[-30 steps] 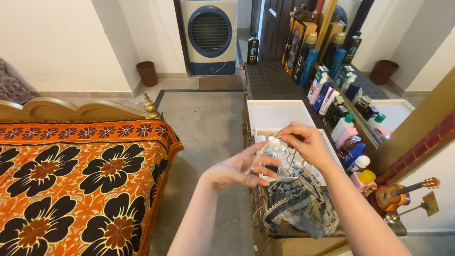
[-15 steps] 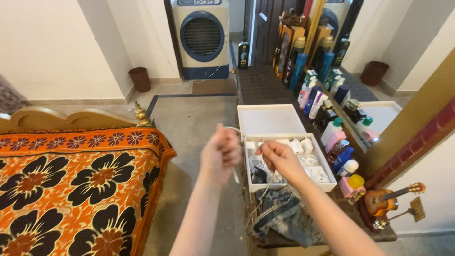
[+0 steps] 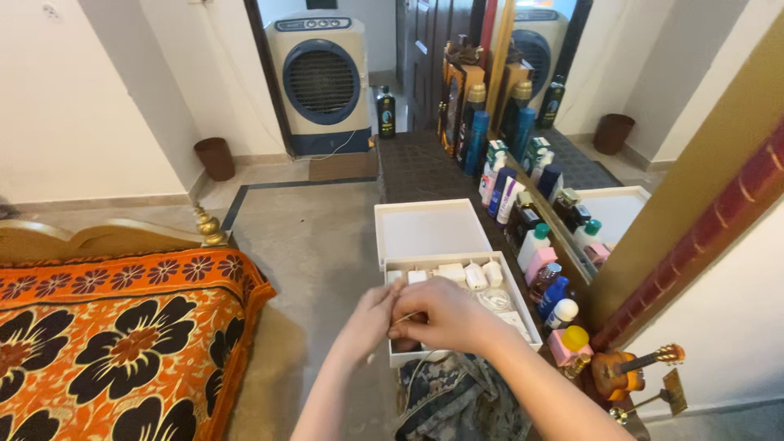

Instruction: The person organizes white charging cables and adapters in a drawer. They remove tangled cables, untangle them, coil them neatly, and place them back into the drawer. The person also unplugs a charger from a wall socket, coils its cable, and returns it to the drawer.

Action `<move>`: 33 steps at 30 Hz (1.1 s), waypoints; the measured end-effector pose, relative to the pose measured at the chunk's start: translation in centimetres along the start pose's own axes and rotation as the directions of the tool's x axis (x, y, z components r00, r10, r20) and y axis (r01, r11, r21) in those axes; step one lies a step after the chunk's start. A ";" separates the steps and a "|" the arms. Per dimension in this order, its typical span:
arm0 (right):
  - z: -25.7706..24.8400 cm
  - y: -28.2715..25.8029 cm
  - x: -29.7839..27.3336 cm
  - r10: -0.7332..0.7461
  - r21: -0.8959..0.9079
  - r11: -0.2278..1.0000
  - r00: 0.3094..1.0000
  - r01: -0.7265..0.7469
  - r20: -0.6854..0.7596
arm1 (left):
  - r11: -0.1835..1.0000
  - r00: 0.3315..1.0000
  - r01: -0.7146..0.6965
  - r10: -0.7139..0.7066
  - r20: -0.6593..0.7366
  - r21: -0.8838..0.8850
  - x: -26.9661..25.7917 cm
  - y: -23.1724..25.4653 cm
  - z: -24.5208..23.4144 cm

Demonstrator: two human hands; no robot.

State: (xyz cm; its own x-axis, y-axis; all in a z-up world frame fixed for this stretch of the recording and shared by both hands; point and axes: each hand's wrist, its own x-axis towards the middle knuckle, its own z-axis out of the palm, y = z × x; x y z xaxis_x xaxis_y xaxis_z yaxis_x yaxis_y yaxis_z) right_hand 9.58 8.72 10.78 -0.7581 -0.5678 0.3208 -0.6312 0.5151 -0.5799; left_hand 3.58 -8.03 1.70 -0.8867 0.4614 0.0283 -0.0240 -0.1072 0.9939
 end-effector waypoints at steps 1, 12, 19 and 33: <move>-0.7 0.4 0.0 -0.029 0.041 0.999 0.998 0.032 -0.060 | 0.996 0.997 0.045 -0.039 0.069 -0.079 0.1 -0.2 0.2; -1.8 3.8 -0.2 0.264 0.528 0.824 0.964 -0.204 -0.041 | 0.890 0.862 0.445 -0.395 0.319 -0.100 0.1 2.6 1.5; -0.6 8.5 0.3 0.330 0.423 0.874 0.931 -0.240 -0.154 | 0.947 0.963 0.245 -0.263 -0.066 -0.207 1.4 0.0 1.9; 5.0 8.6 1.7 0.452 0.955 0.226 0.889 -0.192 0.072 | 0.766 0.974 0.099 0.056 0.220 -0.635 -3.4 3.1 -1.1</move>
State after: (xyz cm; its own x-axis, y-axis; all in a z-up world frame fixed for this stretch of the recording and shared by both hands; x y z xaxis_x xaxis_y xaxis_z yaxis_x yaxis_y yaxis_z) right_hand 3.72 8.92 2.59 -0.9474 -0.3185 -0.0309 0.1599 -0.3875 -0.9079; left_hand 6.02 -10.95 4.53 -0.7632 0.6373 0.1068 -0.3996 -0.5953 0.6970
